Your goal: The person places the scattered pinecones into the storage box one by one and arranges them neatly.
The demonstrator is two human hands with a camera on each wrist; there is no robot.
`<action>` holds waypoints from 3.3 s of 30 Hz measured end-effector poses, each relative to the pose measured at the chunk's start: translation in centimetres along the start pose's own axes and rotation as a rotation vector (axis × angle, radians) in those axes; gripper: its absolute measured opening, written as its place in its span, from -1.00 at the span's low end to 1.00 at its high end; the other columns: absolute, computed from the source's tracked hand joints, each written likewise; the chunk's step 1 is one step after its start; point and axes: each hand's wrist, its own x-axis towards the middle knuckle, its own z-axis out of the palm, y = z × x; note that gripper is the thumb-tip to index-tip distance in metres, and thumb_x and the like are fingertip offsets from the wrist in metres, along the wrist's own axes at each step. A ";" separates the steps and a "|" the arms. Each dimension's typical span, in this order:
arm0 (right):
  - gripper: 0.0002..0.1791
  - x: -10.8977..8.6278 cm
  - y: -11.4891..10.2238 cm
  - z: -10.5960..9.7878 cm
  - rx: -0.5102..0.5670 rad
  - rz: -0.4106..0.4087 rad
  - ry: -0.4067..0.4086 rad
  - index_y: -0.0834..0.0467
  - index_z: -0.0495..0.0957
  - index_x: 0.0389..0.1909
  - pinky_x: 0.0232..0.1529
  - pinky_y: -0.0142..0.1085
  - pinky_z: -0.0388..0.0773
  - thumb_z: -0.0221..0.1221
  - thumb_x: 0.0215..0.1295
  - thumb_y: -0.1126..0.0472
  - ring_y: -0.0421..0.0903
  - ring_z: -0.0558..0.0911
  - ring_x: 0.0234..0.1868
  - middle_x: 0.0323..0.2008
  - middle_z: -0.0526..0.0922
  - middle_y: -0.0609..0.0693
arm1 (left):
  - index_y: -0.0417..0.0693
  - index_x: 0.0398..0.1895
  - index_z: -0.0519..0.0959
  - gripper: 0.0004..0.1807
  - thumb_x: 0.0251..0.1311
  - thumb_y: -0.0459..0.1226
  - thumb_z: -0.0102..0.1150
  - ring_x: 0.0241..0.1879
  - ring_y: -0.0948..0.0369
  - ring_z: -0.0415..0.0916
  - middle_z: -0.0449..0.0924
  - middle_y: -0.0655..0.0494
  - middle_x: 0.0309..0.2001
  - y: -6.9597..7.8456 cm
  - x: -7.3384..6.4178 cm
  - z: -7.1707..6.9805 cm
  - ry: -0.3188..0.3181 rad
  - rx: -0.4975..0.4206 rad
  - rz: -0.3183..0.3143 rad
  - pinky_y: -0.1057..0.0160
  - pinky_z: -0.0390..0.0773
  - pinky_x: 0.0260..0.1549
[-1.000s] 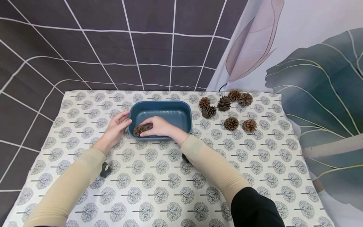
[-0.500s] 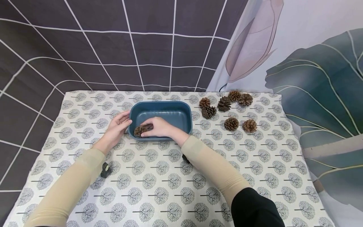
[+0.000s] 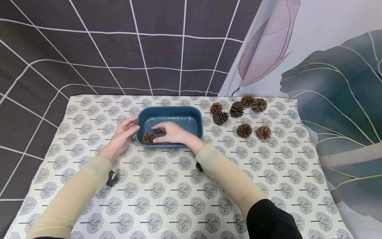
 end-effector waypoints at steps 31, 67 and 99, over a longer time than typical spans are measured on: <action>-0.41 -12.7 4.4 -8.7 0.182 -0.033 0.461 0.30 0.57 0.32 0.59 -0.02 0.46 0.45 0.26 0.36 0.18 0.61 0.37 0.33 0.63 0.23 | -0.15 0.50 0.33 -0.47 0.51 -0.50 0.02 0.23 0.46 0.47 0.50 0.41 0.20 0.2 -0.2 0.0 0.001 0.014 -0.014 0.61 0.50 0.31; -0.43 -28.0 13.5 -12.0 0.236 0.320 0.796 0.31 0.50 0.38 0.32 -0.72 0.47 0.37 0.39 0.33 -0.59 0.56 0.15 0.19 0.66 -0.41 | 0.07 0.33 0.48 -0.56 0.51 -0.50 0.02 0.20 0.46 0.48 0.51 0.47 0.15 0.5 -0.4 0.2 0.001 0.023 -0.007 0.62 0.51 0.29; -0.21 -31.9 17.3 -11.8 0.155 0.575 0.600 0.27 0.31 0.55 0.02 -0.85 0.46 0.33 0.48 -0.03 -0.45 0.60 0.13 0.47 0.40 0.42 | 0.10 0.33 0.50 -0.56 0.52 -0.48 0.06 0.23 0.47 0.47 0.53 0.46 0.17 0.1 -0.1 0.0 0.004 0.020 -0.004 0.58 0.50 0.34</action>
